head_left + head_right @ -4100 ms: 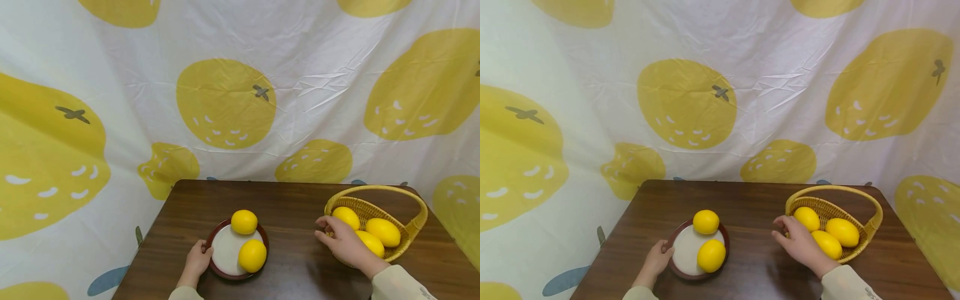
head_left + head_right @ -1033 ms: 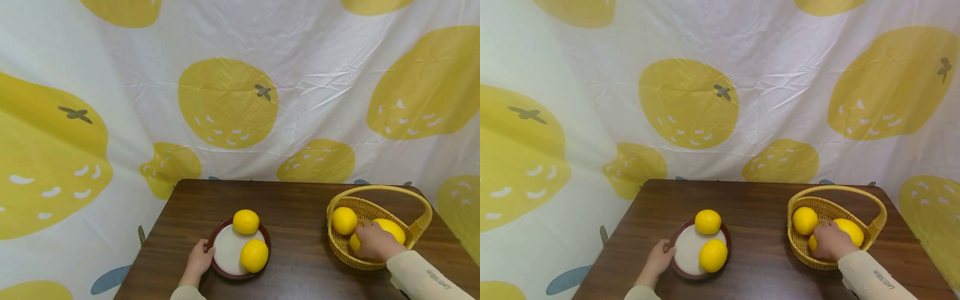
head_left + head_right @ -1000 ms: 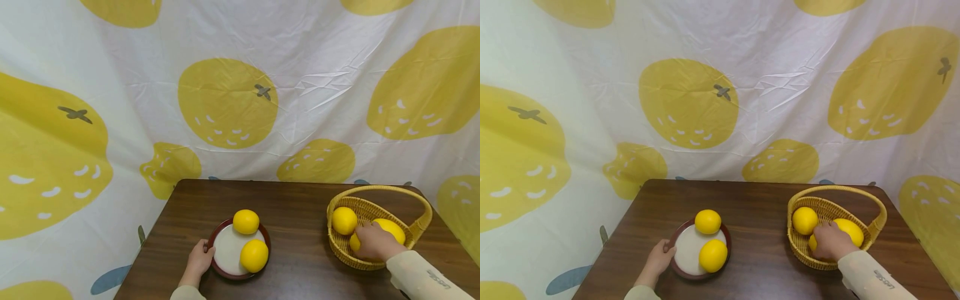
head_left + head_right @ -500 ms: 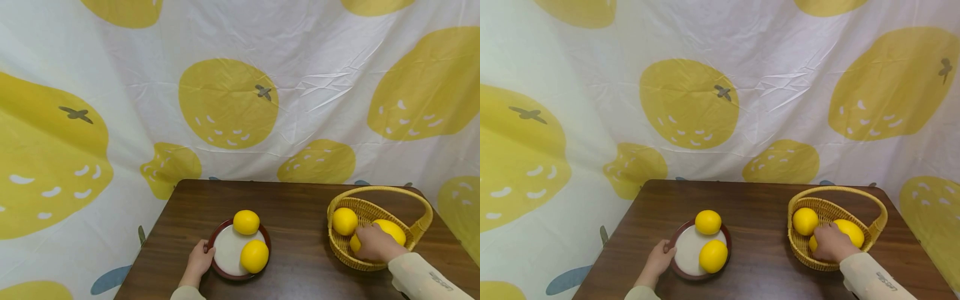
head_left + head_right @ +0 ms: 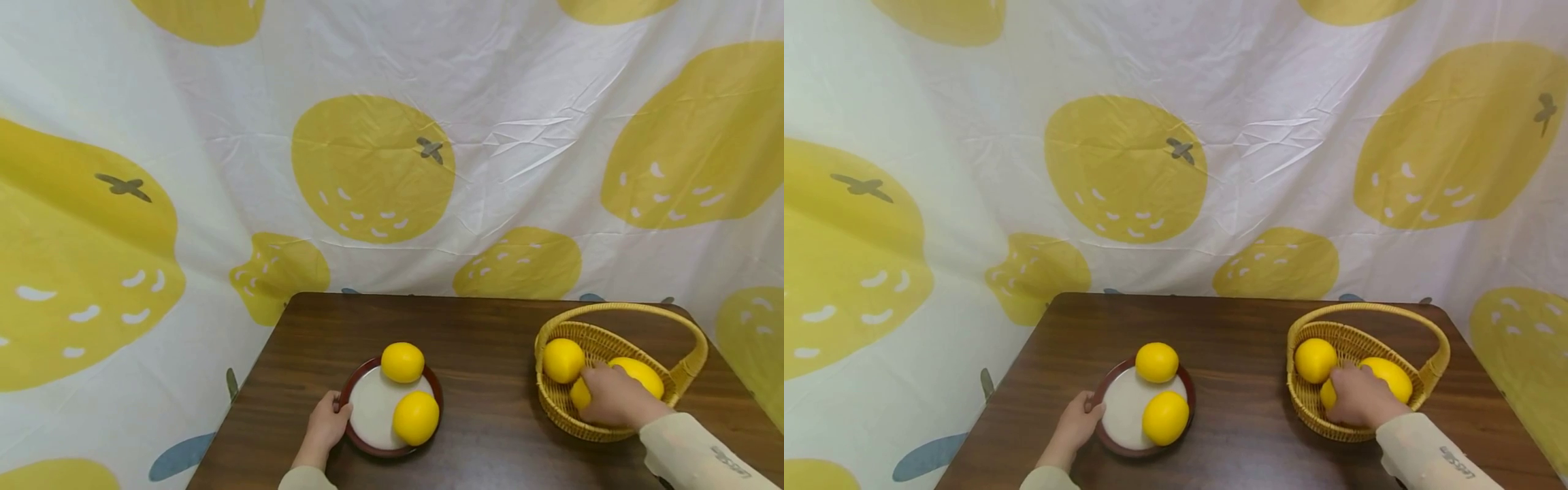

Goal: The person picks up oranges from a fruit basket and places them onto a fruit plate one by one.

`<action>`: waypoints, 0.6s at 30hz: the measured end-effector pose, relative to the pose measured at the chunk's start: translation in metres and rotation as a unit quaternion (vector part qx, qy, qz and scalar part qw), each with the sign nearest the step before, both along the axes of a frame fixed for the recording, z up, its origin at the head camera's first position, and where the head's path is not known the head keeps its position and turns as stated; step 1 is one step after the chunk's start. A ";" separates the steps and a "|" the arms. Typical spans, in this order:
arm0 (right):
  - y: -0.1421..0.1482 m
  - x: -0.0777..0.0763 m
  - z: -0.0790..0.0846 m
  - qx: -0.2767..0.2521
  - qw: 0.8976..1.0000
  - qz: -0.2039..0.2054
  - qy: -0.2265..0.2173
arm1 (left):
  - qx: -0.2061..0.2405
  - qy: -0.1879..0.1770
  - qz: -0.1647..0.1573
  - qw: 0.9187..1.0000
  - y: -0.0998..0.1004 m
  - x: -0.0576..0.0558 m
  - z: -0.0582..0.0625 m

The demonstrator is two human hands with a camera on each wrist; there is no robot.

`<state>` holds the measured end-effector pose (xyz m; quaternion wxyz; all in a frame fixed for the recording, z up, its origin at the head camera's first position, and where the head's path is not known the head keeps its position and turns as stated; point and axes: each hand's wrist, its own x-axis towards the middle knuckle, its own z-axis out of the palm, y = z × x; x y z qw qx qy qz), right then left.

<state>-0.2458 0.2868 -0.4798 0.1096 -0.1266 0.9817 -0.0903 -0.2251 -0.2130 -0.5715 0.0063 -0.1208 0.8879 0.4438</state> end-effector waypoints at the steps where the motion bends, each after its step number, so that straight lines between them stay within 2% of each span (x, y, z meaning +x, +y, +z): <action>1: 0.000 -0.001 0.000 -0.003 1.000 0.000 -0.001 | -0.001 0.000 -0.001 1.000 0.000 0.000 0.000; 11: 0.000 -0.002 0.010 -0.048 0.998 -0.019 -0.035 | 0.004 -0.005 -0.003 1.000 0.000 -0.001 0.000; 18: 0.001 0.000 0.016 -0.058 0.998 -0.026 -0.025 | 0.005 -0.008 -0.001 1.000 0.000 -0.001 0.000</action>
